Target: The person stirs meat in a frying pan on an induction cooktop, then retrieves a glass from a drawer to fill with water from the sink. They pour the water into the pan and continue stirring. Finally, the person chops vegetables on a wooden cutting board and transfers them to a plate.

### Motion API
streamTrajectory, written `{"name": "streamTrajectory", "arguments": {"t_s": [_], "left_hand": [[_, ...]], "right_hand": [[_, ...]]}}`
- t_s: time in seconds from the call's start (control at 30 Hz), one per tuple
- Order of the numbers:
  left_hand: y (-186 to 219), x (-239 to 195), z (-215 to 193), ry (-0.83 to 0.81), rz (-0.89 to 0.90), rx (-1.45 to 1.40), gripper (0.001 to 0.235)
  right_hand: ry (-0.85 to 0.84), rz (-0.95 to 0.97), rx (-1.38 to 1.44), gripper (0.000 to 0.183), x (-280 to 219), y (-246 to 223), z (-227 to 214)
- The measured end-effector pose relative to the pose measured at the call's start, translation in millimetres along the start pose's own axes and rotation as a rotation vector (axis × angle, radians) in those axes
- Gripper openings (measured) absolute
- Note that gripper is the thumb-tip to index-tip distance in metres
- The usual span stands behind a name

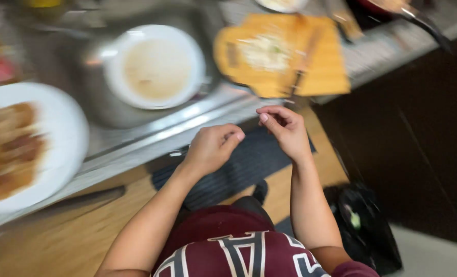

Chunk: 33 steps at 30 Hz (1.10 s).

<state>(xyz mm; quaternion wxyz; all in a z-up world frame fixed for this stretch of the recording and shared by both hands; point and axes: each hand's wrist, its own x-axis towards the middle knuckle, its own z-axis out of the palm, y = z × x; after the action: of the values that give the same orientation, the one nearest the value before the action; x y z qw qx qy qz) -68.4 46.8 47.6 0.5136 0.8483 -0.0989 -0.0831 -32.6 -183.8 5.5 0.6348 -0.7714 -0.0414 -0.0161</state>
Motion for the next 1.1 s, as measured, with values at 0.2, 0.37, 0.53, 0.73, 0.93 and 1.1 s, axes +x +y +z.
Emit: {"name": "streamTrajectory", "arguments": {"t_s": [0.2, 0.37, 0.53, 0.73, 0.93, 1.1], "left_hand": [[22.8, 92.1, 204.2, -0.127, 0.029, -0.135, 0.012], [36.3, 142.3, 311.0, -0.161, -0.057, -0.205, 0.012], [35.1, 176.0, 356.1, -0.110, -0.207, -0.230, 0.014], [39.4, 223.5, 370.3, 0.029, 0.032, -0.007, 0.013], [29.7, 246.0, 407.5, 0.066, 0.185, 0.218, 0.028], [40.6, 258.3, 425.6, 0.323, 0.324, 0.457, 0.026]], "right_hand": [[0.172, 0.049, -0.347, 0.019, 2.6, 112.7, -201.5], [0.202, 0.009, -0.693, 0.037, 47.7, 154.8, -289.3], [0.092, 0.146, -0.911, 0.056, 123.7, 179.5, -322.5], [0.005, 0.250, -1.171, 0.060, 187.5, 288.3, -346.2], [-0.137, 0.245, -1.193, 0.055, 174.6, 298.6, -355.0], [-0.151, 0.090, -1.083, 0.049, 159.6, 273.1, -372.5]]}}
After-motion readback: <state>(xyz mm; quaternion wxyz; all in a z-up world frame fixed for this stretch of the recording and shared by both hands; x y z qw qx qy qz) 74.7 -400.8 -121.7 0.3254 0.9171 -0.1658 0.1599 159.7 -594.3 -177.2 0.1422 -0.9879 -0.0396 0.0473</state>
